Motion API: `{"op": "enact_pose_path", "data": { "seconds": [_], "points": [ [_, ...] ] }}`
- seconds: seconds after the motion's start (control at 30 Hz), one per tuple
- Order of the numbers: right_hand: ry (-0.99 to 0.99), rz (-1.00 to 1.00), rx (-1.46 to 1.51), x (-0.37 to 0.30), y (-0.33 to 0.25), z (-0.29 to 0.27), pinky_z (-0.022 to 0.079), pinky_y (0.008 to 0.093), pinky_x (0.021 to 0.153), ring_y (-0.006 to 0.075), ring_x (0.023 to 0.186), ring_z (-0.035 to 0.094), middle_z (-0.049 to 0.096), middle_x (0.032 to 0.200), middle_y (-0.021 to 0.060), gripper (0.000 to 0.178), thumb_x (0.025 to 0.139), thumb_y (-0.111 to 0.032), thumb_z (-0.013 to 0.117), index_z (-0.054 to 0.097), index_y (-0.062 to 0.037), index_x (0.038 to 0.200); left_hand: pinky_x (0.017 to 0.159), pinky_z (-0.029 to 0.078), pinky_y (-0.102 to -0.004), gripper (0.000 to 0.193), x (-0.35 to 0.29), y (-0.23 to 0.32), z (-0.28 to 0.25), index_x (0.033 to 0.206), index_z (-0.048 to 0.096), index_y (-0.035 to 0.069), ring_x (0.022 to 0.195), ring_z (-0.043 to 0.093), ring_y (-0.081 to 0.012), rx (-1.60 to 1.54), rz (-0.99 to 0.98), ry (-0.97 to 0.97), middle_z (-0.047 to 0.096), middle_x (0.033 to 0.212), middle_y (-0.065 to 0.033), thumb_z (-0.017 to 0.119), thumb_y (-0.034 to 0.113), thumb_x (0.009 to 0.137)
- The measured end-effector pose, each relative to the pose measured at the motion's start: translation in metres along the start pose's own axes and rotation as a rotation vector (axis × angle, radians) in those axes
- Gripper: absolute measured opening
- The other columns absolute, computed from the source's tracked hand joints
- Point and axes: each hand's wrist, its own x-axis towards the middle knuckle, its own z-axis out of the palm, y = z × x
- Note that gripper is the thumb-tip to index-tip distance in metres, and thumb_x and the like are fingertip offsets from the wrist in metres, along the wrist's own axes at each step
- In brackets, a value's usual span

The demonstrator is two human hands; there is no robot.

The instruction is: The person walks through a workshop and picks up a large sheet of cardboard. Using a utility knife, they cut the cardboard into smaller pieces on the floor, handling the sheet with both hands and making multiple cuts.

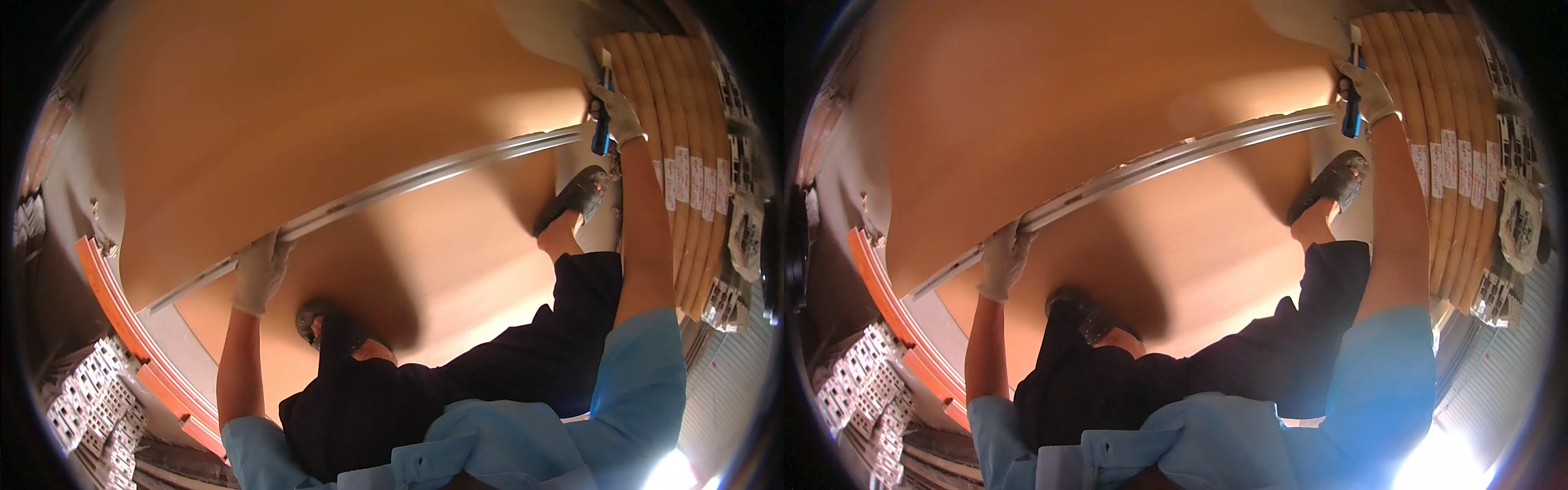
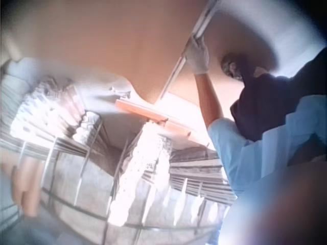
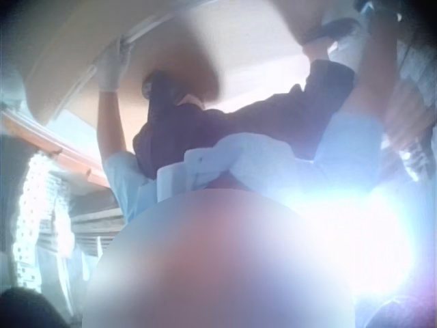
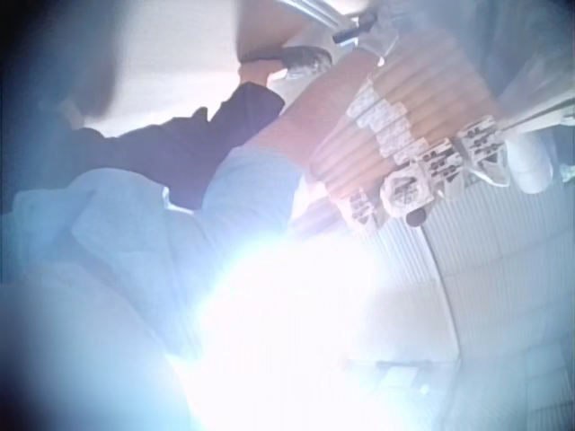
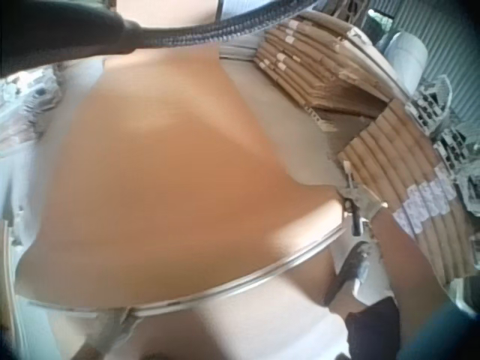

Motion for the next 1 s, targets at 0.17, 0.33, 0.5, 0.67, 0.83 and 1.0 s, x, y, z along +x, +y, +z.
{"op": "enact_pose_path", "data": {
  "seconds": [0.17,0.33,0.5,0.67,0.83,1.0],
  "points": [
    [-0.020,-0.024,-0.053,-0.002,0.008,0.002,0.036,0.0217,0.047,0.0066,0.050,0.045,0.050,0.060,-0.0036,0.022,0.084,-0.027,0.067,0.067,-0.0054,0.091,0.094,0.034,-0.0497,0.034,-0.020,-0.004,0.027,0.117,0.053,0.009,0.108,0.049,-0.0344,0.139,0.138,0.071,0.057,0.109,-0.0143,0.058,0.017,0.084],
    [-0.013,0.025,-0.158,-0.010,0.018,0.010,0.031,0.0214,0.043,0.0055,0.046,0.041,0.046,0.057,-0.0063,0.021,0.083,-0.031,0.067,0.061,-0.0140,0.074,0.100,0.031,-0.0499,0.036,-0.038,-0.032,0.077,0.121,0.053,0.010,0.114,0.047,-0.0308,0.309,0.149,0.168,0.056,0.116,-0.0119,0.056,0.021,0.087],
    [-0.075,-0.048,-0.056,-0.013,0.023,0.008,0.028,0.0209,0.041,0.0048,0.045,0.039,0.044,0.058,-0.0075,0.019,0.085,-0.032,0.065,0.056,-0.0172,0.075,0.101,0.030,-0.0497,0.041,-0.038,-0.038,0.069,0.124,0.052,0.010,0.118,0.045,-0.0288,0.226,0.016,0.024,0.053,0.123,-0.0100,0.059,0.020,0.084],
    [-0.081,-0.050,-0.218,0.015,0.025,-0.016,0.030,0.0209,0.045,0.0043,0.047,0.040,0.045,0.056,-0.0064,0.025,0.089,-0.033,0.060,0.063,-0.0113,0.077,0.102,0.027,-0.0489,0.044,-0.035,-0.028,0.050,0.123,0.054,0.012,0.120,0.042,-0.0311,0.240,0.037,0.067,0.052,0.124,-0.0092,0.062,0.019,0.081],
    [-0.073,-0.030,-0.309,0.029,0.026,-0.034,0.032,0.0225,0.045,0.0049,0.047,0.042,0.047,0.055,-0.0052,0.028,0.090,-0.034,0.058,0.065,-0.0097,0.079,0.103,0.026,-0.0466,0.046,-0.034,-0.017,0.053,0.123,0.054,0.013,0.122,0.039,-0.0307,0.242,0.028,0.040,0.051,0.125,-0.0088,0.064,0.020,0.080],
    [-0.007,0.014,-0.303,0.014,0.022,-0.022,0.031,0.0227,0.042,0.0045,0.045,0.040,0.045,0.054,-0.0066,0.022,0.088,-0.033,0.062,0.065,-0.0121,0.080,0.103,0.029,-0.0451,0.049,-0.028,-0.004,0.043,0.123,0.054,0.012,0.123,0.039,-0.0311,0.140,-0.036,0.028,0.050,0.127,-0.0106,0.068,0.022,0.077]
  ]
}}
